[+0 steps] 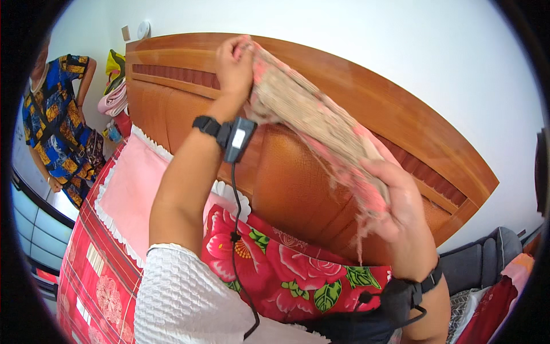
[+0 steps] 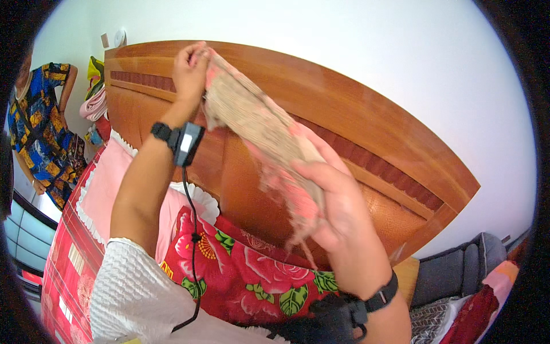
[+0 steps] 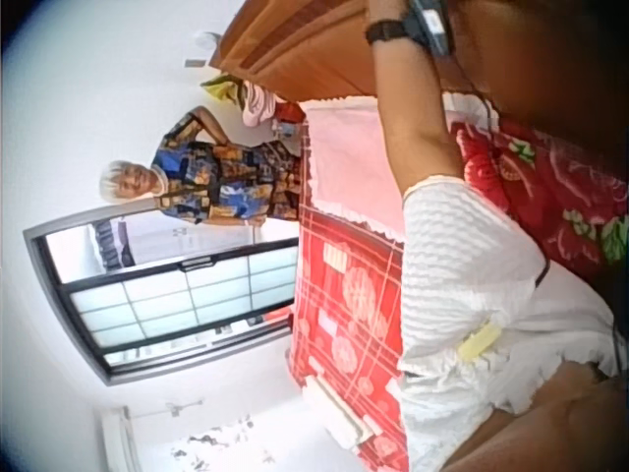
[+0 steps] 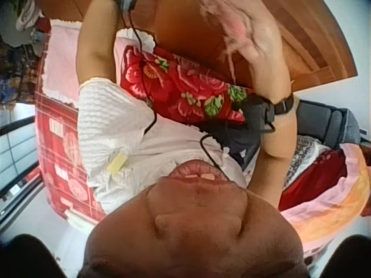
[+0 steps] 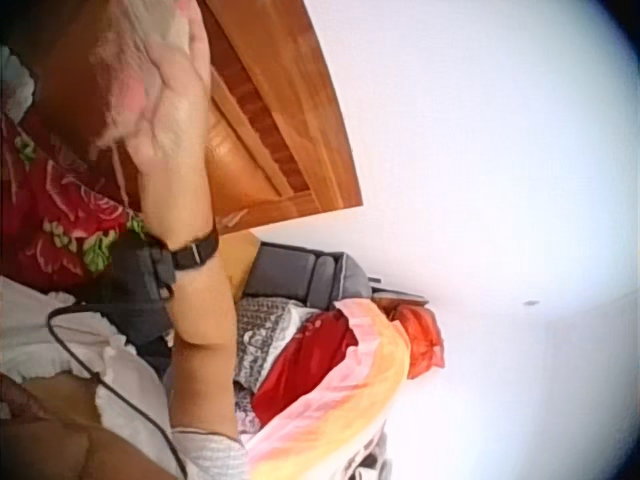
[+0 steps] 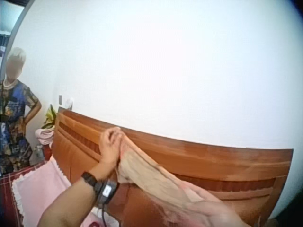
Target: The person wipes the surface of a wooden bedside table and the wooden headboard of a bed with a cloth.
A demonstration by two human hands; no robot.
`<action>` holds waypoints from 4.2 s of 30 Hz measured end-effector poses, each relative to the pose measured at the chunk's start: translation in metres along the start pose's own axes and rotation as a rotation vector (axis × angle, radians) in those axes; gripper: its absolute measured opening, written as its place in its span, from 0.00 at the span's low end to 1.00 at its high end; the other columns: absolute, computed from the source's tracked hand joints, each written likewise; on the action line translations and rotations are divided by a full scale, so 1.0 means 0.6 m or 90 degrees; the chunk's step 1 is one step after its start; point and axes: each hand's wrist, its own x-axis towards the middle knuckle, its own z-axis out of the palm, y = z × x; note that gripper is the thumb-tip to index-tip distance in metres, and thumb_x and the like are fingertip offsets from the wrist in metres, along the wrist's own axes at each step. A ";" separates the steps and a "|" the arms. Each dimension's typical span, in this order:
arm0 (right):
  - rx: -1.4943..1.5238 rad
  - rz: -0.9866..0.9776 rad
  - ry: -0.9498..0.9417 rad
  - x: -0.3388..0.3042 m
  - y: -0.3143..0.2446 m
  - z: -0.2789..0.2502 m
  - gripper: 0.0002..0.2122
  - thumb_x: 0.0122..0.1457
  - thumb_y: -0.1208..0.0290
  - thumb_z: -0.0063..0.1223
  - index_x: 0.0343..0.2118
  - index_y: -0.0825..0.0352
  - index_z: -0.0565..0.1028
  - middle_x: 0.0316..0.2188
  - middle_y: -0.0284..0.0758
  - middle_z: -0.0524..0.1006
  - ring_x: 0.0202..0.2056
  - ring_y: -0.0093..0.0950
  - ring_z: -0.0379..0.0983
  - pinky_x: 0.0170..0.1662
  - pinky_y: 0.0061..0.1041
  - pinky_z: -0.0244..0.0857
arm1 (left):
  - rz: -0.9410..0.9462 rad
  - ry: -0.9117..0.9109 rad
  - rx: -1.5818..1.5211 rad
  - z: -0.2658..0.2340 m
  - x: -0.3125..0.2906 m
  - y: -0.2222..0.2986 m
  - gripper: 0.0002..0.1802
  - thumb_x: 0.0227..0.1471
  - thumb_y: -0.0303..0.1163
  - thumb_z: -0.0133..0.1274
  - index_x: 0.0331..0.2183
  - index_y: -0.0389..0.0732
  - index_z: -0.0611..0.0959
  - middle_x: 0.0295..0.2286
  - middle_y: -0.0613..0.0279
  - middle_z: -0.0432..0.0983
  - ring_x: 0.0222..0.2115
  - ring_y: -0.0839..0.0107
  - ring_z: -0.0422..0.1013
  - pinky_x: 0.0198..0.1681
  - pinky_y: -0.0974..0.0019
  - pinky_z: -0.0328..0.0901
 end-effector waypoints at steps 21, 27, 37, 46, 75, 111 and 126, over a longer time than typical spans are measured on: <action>-0.004 0.054 0.009 0.077 0.037 -0.052 0.22 0.52 0.83 0.42 0.53 0.68 0.62 0.46 0.41 0.69 0.41 0.32 0.71 0.43 0.27 0.67 | 0.123 0.109 0.278 0.062 -0.022 -0.063 0.30 0.56 0.45 0.36 0.51 0.28 0.63 0.52 0.42 0.56 0.55 0.48 0.50 0.57 0.54 0.46; 0.036 0.027 0.059 0.003 -0.001 -0.082 0.23 0.51 0.83 0.42 0.54 0.68 0.61 0.47 0.41 0.68 0.42 0.32 0.71 0.45 0.27 0.66 | 0.130 0.045 0.295 0.099 -0.069 0.021 0.32 0.57 0.44 0.35 0.52 0.26 0.59 0.54 0.40 0.52 0.56 0.47 0.47 0.58 0.53 0.44; 0.062 -0.025 0.135 -0.130 -0.044 -0.157 0.24 0.49 0.81 0.41 0.53 0.70 0.61 0.47 0.42 0.68 0.40 0.33 0.71 0.42 0.26 0.67 | 0.236 -0.113 0.276 0.168 -0.155 0.166 0.31 0.56 0.41 0.37 0.54 0.29 0.56 0.54 0.42 0.50 0.56 0.46 0.45 0.59 0.52 0.42; 0.107 -0.096 0.169 -0.240 -0.086 -0.245 0.26 0.47 0.82 0.40 0.54 0.73 0.59 0.48 0.45 0.67 0.42 0.35 0.70 0.45 0.28 0.67 | 0.223 -0.194 0.237 0.235 -0.246 0.295 0.33 0.52 0.39 0.41 0.55 0.31 0.54 0.56 0.47 0.47 0.59 0.48 0.41 0.61 0.53 0.38; 0.333 -0.308 0.347 -0.478 -0.160 -0.396 0.21 0.53 0.76 0.40 0.52 0.71 0.60 0.38 0.41 0.74 0.26 0.24 0.76 0.18 0.18 0.72 | 0.630 -0.386 0.107 0.459 -0.500 0.645 0.33 0.50 0.42 0.46 0.55 0.38 0.61 0.55 0.57 0.54 0.58 0.56 0.47 0.59 0.59 0.45; -0.138 -0.466 0.648 -0.586 -0.071 -0.365 0.18 0.57 0.54 0.47 0.38 0.67 0.71 0.33 0.33 0.74 0.33 0.20 0.71 0.38 0.20 0.65 | -0.619 -1.038 -0.963 0.106 -0.577 0.803 0.18 0.55 0.29 0.46 0.48 0.36 0.69 0.40 0.62 0.71 0.41 0.77 0.67 0.45 0.73 0.64; -0.311 -0.341 0.567 -0.573 -0.068 -0.292 0.19 0.40 0.73 0.64 0.37 0.70 0.72 0.33 0.31 0.75 0.35 0.24 0.71 0.41 0.22 0.64 | -0.546 -0.977 -1.078 0.056 -0.584 0.756 0.27 0.56 0.31 0.44 0.56 0.38 0.58 0.52 0.55 0.59 0.51 0.69 0.61 0.53 0.67 0.56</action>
